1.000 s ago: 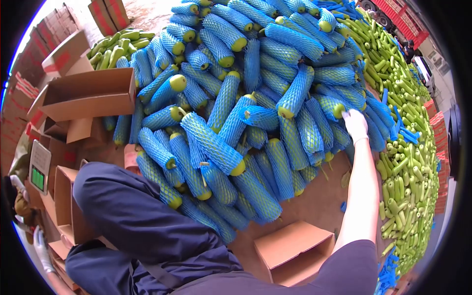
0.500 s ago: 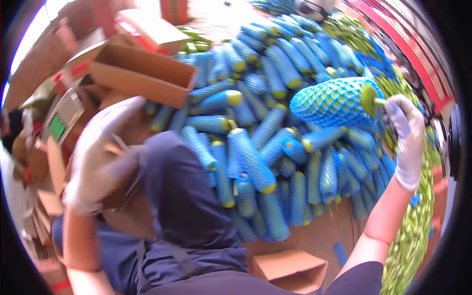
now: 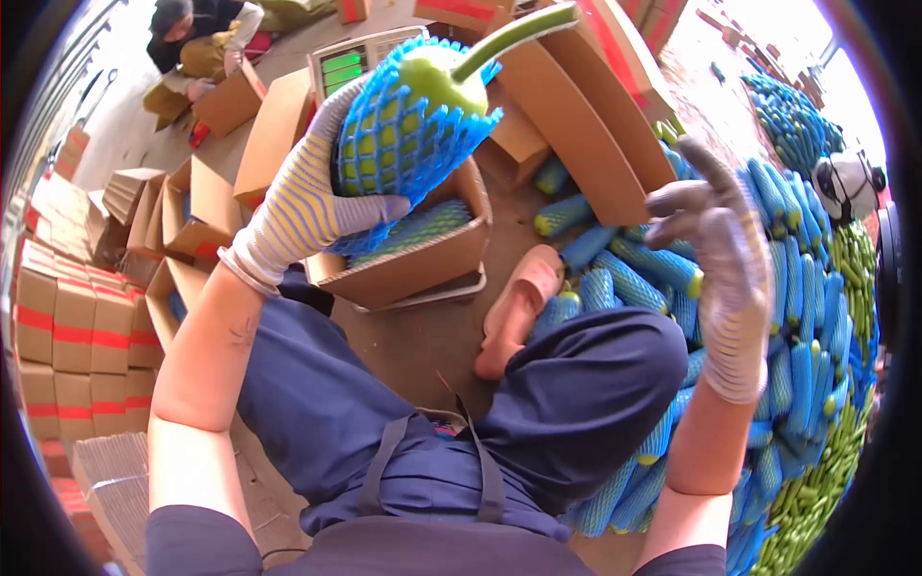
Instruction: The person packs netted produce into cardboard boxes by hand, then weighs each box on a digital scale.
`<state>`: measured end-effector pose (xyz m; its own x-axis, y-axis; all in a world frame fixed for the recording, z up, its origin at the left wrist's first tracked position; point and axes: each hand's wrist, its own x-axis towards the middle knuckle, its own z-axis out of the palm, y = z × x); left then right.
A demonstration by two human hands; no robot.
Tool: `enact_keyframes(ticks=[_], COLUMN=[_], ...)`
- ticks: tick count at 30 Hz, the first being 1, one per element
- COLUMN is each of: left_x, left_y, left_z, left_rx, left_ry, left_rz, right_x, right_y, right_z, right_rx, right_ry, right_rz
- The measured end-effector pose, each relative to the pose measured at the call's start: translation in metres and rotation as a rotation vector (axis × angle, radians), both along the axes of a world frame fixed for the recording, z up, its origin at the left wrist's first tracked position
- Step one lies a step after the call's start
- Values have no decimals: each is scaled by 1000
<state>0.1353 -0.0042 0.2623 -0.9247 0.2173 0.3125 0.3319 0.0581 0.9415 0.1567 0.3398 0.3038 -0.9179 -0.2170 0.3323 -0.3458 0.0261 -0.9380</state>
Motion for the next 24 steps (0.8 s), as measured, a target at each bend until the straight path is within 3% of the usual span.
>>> enact_keyframes(ticks=[3,6,10,12,13,15,19,24], left_x=[-17,-37,-52,-56,-57,-63,-55,-45], left_y=[-30,-46,-47,-39,-41,-45,-57,-46], left_z=[-28,-63,-106,-113,-115,-112,-77,-71], left_rx=[-95,-425,-921,-1203,-1199,-1195,-927,-1005], left_ry=[-104,-224,-140,-132,-136,285,247,312], left_rz=[-19,-40,105,166,162,203,233,155], right_x=[-34,-59,-73,-75,-74,-74,-81,-87], right_y=[-46,-70,-85,-89,-92,-93,-93,-85], right_z=[-22,-38,-65,-73,-72,-71,-70,-73], right_rx=[37,111,156,327,358,388,503,769], right_ry=[-136,-229,-325,-282,-314,-344,-272,-104], right_rz=[42,114,96,68,70,71,77,108])
